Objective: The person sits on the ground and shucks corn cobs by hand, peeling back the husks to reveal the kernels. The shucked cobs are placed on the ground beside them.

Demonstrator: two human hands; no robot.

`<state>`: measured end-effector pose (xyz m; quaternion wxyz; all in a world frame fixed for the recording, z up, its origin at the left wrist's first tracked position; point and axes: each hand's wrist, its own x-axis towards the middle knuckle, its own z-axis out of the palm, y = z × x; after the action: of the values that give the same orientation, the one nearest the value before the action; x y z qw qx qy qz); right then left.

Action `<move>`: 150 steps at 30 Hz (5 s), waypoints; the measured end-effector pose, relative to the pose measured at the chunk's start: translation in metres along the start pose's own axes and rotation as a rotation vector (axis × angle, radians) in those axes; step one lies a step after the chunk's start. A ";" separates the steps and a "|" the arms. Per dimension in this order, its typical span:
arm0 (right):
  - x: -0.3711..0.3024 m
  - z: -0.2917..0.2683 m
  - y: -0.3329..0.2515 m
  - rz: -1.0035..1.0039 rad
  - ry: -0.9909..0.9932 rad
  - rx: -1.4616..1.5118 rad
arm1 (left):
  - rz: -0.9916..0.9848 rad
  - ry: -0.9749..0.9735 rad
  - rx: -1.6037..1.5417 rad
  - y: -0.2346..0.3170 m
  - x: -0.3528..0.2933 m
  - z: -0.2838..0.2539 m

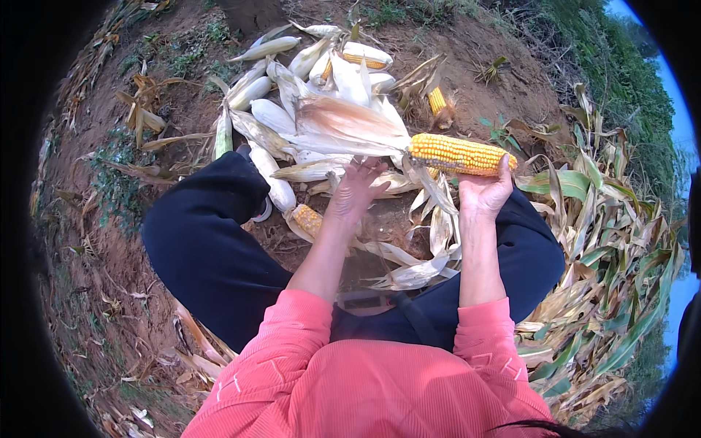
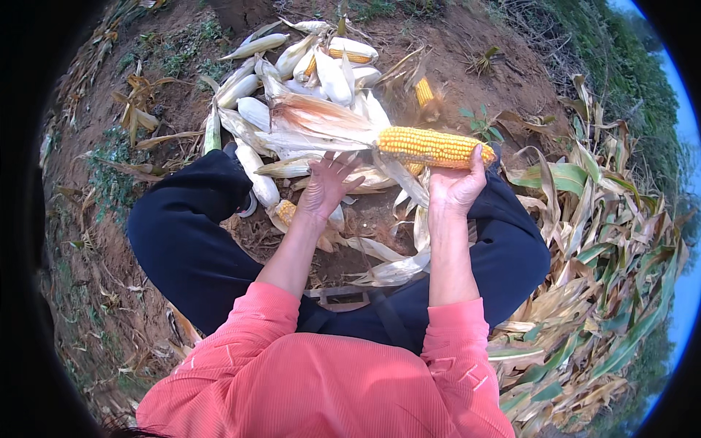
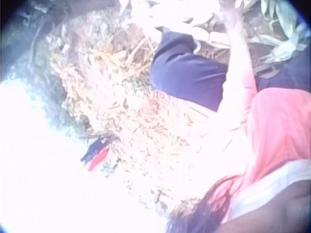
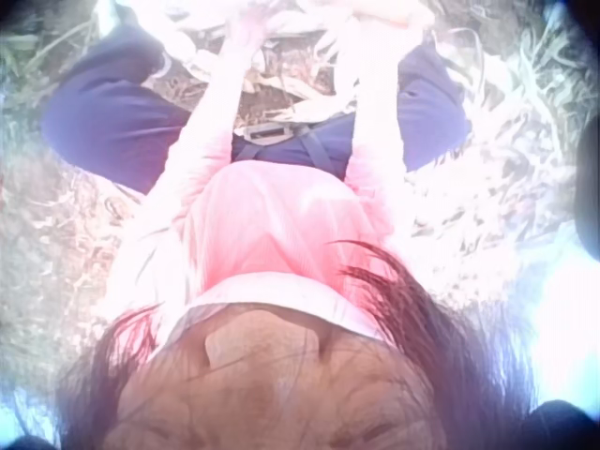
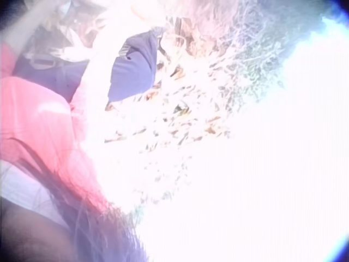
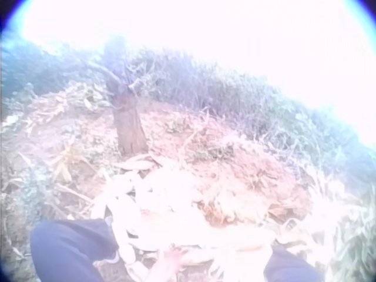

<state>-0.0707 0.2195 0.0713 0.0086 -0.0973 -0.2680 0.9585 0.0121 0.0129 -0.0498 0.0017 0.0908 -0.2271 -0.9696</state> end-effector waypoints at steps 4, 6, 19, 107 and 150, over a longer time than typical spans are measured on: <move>-0.021 -0.007 0.037 0.147 0.073 -0.015 | -0.017 0.057 0.168 0.002 -0.009 0.047; -0.029 -0.018 0.053 0.324 0.057 0.009 | 0.106 0.124 0.051 -0.003 -0.005 0.039; -0.003 0.011 0.017 -0.246 -0.280 -0.904 | 0.074 0.204 0.548 0.009 -0.012 0.031; -0.076 -0.017 0.070 0.749 -0.554 -1.008 | 0.127 0.346 -0.158 0.060 -0.010 0.028; -0.067 -0.017 0.067 0.726 -0.710 -1.285 | -0.081 0.209 0.228 0.048 0.004 0.031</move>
<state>0.0003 0.1665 0.0343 -0.4451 0.1452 -0.7036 0.5346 0.0012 -0.0166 -0.0023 -0.0241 0.1998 -0.3302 -0.9222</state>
